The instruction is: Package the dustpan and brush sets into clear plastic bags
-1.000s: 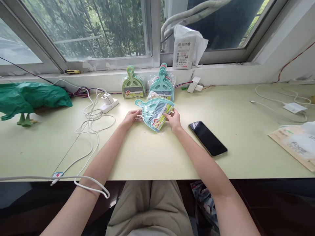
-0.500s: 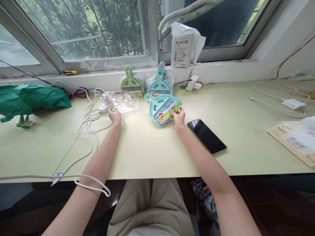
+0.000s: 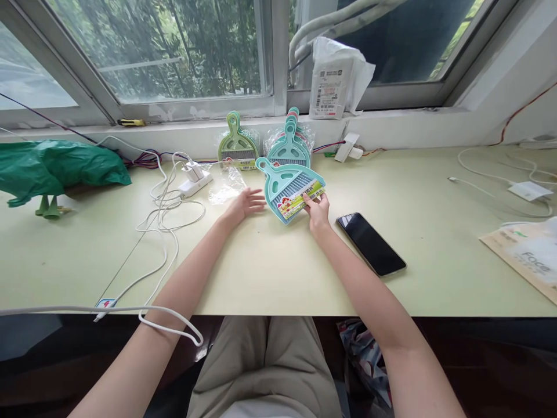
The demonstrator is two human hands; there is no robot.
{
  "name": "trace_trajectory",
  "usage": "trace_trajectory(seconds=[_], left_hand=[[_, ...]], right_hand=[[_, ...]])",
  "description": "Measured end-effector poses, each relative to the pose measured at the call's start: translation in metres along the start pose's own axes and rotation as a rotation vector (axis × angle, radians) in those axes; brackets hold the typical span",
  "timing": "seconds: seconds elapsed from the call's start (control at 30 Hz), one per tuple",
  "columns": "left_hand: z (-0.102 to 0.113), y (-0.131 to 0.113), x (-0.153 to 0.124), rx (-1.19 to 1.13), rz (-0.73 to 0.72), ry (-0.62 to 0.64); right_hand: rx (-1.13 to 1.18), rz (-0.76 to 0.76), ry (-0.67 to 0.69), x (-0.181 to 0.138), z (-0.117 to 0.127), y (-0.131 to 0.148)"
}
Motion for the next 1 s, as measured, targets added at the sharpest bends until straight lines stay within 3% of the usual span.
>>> trace_trajectory(seconds=[0.07,0.1,0.3,0.5,0.73,0.87,1.0], left_hand=[[-0.011,0.007,-0.004,-0.024,0.071,0.2],[-0.013,0.009,-0.007,-0.021,0.053,0.222],[-0.008,0.008,-0.011,0.012,0.057,0.156],[-0.005,0.004,-0.006,-0.026,0.096,0.034],[-0.008,0.001,-0.01,0.064,0.124,0.087],[-0.008,0.0,-0.011,0.073,0.123,0.1],[-0.012,-0.001,-0.013,0.114,0.093,0.108]], right_hand=[[-0.007,-0.005,0.03,-0.003,-0.003,0.0],[-0.013,-0.011,0.046,-0.004,-0.005,-0.001],[-0.01,-0.116,0.115,-0.008,-0.011,-0.001],[0.075,-0.161,-0.211,0.012,0.009,0.01],[0.192,-0.197,-0.35,0.025,0.027,0.024],[0.131,-0.195,-0.28,0.021,0.027,0.026],[-0.137,-0.203,-0.141,0.013,0.018,0.025]])
Point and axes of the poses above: each hand's wrist, its own x-axis towards the middle knuckle, its own z-axis out of the back of the hand, y = z × x, the point moved 1 cm from there along x, towards the middle knuckle, and after that the axes turned 6 degrees about -z, right-handed, at the moved point
